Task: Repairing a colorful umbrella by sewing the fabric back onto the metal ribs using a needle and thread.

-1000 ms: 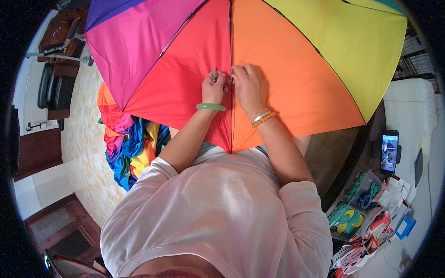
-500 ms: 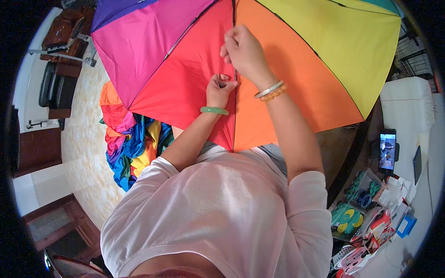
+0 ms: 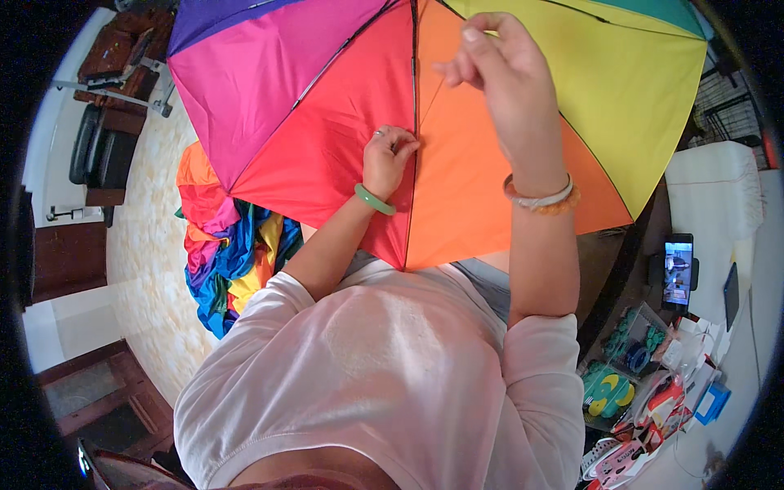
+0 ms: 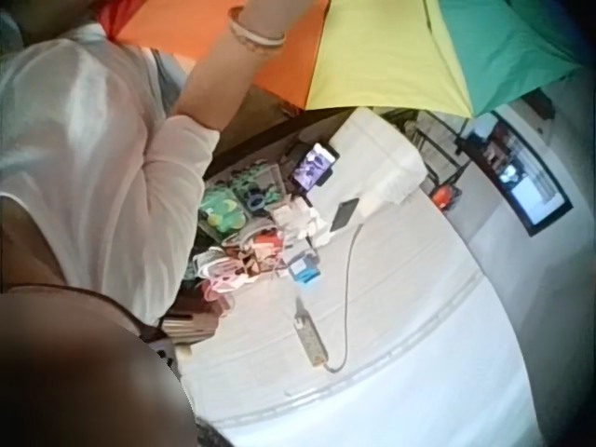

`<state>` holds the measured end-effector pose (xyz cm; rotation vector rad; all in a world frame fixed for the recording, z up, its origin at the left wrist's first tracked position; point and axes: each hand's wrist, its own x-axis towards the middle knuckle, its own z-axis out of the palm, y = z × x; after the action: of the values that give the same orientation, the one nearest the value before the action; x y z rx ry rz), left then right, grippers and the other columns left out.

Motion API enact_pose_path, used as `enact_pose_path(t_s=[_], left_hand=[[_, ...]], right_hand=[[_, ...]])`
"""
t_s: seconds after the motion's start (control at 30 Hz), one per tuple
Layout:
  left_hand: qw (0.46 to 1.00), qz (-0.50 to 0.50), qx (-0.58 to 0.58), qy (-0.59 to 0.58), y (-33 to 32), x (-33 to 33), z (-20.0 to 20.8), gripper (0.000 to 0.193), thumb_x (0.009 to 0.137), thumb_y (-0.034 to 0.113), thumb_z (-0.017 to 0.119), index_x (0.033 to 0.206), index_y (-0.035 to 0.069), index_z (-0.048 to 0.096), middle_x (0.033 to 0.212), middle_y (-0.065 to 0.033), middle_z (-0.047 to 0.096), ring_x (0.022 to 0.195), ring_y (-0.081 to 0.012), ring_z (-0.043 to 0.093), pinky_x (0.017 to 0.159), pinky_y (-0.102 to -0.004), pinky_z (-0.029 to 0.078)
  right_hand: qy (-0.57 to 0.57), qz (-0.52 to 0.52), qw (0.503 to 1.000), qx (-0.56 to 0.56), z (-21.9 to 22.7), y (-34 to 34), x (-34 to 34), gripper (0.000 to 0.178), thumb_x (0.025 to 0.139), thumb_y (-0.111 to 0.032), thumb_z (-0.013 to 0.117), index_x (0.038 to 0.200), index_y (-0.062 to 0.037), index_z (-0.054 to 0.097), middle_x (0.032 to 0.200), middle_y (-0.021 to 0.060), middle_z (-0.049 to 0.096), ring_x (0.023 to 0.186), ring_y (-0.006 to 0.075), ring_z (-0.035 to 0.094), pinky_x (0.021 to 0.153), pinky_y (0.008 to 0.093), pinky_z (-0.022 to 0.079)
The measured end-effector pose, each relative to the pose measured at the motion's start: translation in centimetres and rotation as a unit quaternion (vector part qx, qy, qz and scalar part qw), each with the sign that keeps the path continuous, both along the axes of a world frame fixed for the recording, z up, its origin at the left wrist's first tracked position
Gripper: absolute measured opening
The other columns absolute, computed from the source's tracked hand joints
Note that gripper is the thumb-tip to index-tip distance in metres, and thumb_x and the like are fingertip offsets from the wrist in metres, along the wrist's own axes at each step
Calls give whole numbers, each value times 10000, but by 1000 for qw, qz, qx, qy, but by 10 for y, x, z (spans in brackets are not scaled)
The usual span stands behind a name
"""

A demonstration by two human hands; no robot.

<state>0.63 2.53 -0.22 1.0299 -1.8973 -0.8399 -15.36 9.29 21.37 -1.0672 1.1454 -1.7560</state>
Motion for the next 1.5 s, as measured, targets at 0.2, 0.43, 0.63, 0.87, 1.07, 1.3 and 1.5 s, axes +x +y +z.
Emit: enact_pose_path(t_s=[0.2, 0.43, 0.63, 0.87, 1.07, 1.3, 1.5], left_hand=[[935, 44, 290, 197, -11, 6, 16, 37, 849, 84, 597, 869, 56, 610, 718, -29, 615, 514, -75, 449, 472, -192, 369], [880, 38, 378, 285, -14, 12, 13, 71, 892, 120, 552, 872, 85, 610, 725, -33, 623, 475, -27, 395, 424, -148, 306], [919, 52, 278, 274, -10, 6, 3, 104, 899, 117, 525, 879, 69, 614, 735, -44, 639, 490, -69, 450, 435, -190, 344], [990, 46, 42, -128, -5, 9, 3, 87, 830, 103, 576, 837, 32, 626, 689, -66, 611, 504, -166, 512, 471, -291, 398], [993, -32, 49, -105, -7, 14, -5, 95, 739, 76, 629, 828, 47, 650, 671, -72, 581, 535, -242, 526, 529, -335, 429], [990, -38, -68, -119, -1, 10, 4, 142, 714, 51, 633, 856, 53, 646, 802, -68, 582, 643, -259, 541, 585, -320, 444], [993, -33, -61, -100, -3, 6, 2, 129, 723, 31, 623, 852, 37, 629, 909, -67, 557, 731, -245, 541, 621, -312, 445]], right_hand=[[243, -36, 961, 131, -97, -11, -39, 76, 856, -58, 519, 920, -42, 557, 796, 46, 547, 737, 162, 534, 726, 283, 458], [525, 13, 841, 130, -180, -5, 36, 99, 775, -31, 526, 863, -34, 572, 840, 109, 594, 681, 297, 549, 647, 380, 457], [364, -40, 917, 157, -191, -24, 52, 86, 851, -42, 507, 919, -30, 559, 807, 100, 579, 654, 244, 557, 642, 365, 502], [-171, -99, 974, 113, -146, -56, -1, 87, 935, -63, 442, 977, -7, 494, 702, 48, 485, 609, 148, 518, 678, 316, 545], [-34, -179, 976, 120, -114, -52, -32, 133, 922, -78, 435, 999, 19, 484, 663, 37, 480, 561, 135, 550, 616, 247, 505], [23, -117, 987, 104, -82, -38, -6, 164, 941, -100, 441, 1050, 12, 490, 650, 17, 431, 570, 108, 478, 717, 308, 538], [101, -57, 993, 36, -15, -18, 14, 165, 940, -100, 447, 1050, 12, 498, 613, 0, 407, 568, 100, 469, 742, 313, 535]])
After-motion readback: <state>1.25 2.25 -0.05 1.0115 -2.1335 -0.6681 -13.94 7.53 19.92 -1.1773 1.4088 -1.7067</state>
